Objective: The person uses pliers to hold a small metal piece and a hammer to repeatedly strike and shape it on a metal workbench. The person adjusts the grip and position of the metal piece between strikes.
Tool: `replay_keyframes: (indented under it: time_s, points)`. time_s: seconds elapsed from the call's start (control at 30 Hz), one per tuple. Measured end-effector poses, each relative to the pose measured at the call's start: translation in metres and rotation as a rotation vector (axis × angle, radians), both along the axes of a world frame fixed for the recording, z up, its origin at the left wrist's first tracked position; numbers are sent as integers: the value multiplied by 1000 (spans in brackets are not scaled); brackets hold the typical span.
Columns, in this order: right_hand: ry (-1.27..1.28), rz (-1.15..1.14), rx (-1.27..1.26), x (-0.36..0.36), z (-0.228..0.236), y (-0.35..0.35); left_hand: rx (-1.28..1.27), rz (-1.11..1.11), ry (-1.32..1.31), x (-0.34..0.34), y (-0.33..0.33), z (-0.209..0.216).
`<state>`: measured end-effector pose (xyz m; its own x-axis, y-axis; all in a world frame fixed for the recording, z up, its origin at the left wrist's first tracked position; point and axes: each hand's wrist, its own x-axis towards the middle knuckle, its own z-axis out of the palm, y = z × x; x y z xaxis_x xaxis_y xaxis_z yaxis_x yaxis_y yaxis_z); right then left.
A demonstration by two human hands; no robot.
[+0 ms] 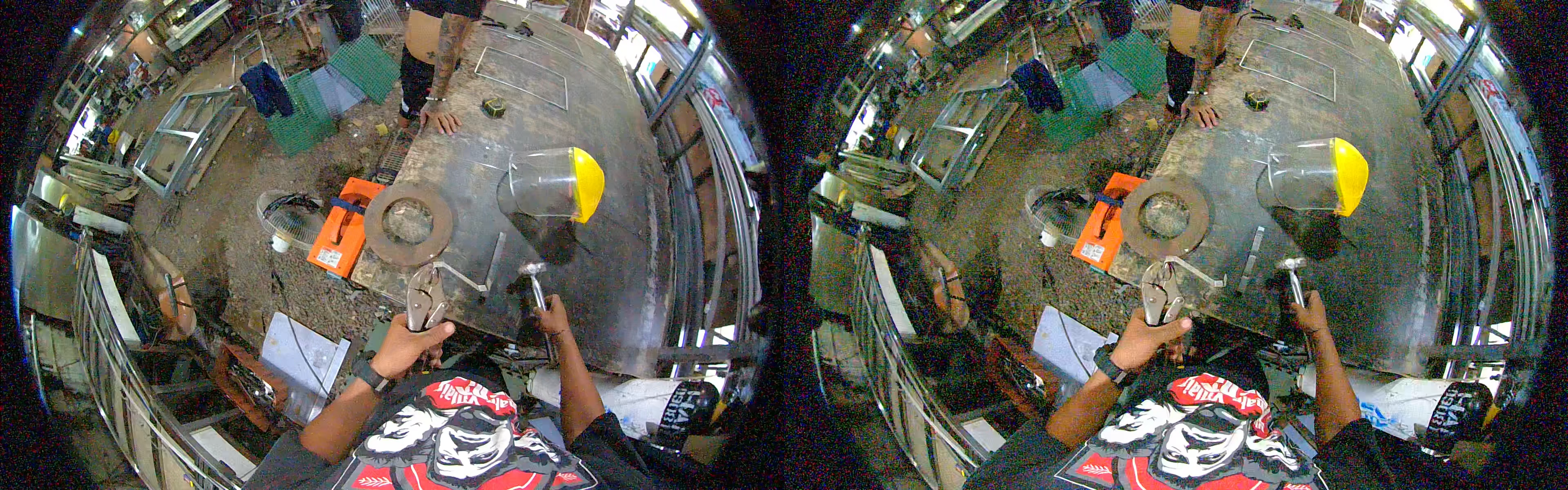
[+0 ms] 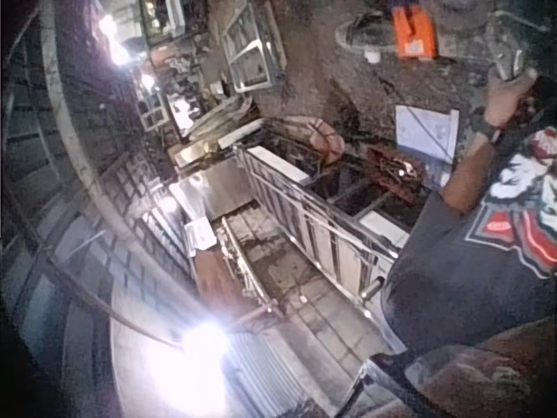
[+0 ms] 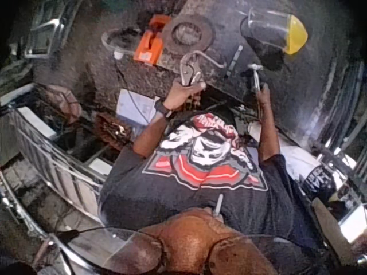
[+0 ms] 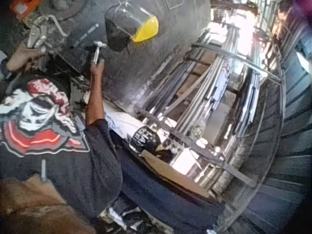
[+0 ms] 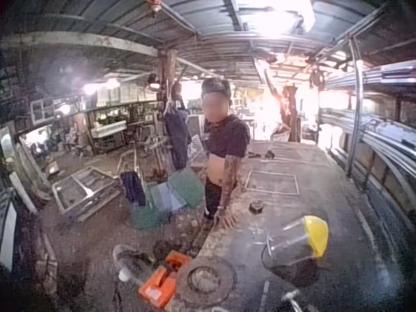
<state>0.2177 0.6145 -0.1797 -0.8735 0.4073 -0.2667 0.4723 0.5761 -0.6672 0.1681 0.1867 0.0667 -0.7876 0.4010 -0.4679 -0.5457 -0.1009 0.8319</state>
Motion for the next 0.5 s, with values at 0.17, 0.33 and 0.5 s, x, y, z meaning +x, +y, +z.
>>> replay_keyframes:
  time_s: [0.17, 0.33, 0.5]
  points:
    - [193, 78, -202, -23, 120, -40, -63, -38, 30, 0, 3, 2]
    - [190, 258, -659, -42, 302, -78, -109, -42, 122, 3, 5, 1]
    - [213, 423, -562, -58, 381, -121, -36, -81, 72, 7, 8, 2]
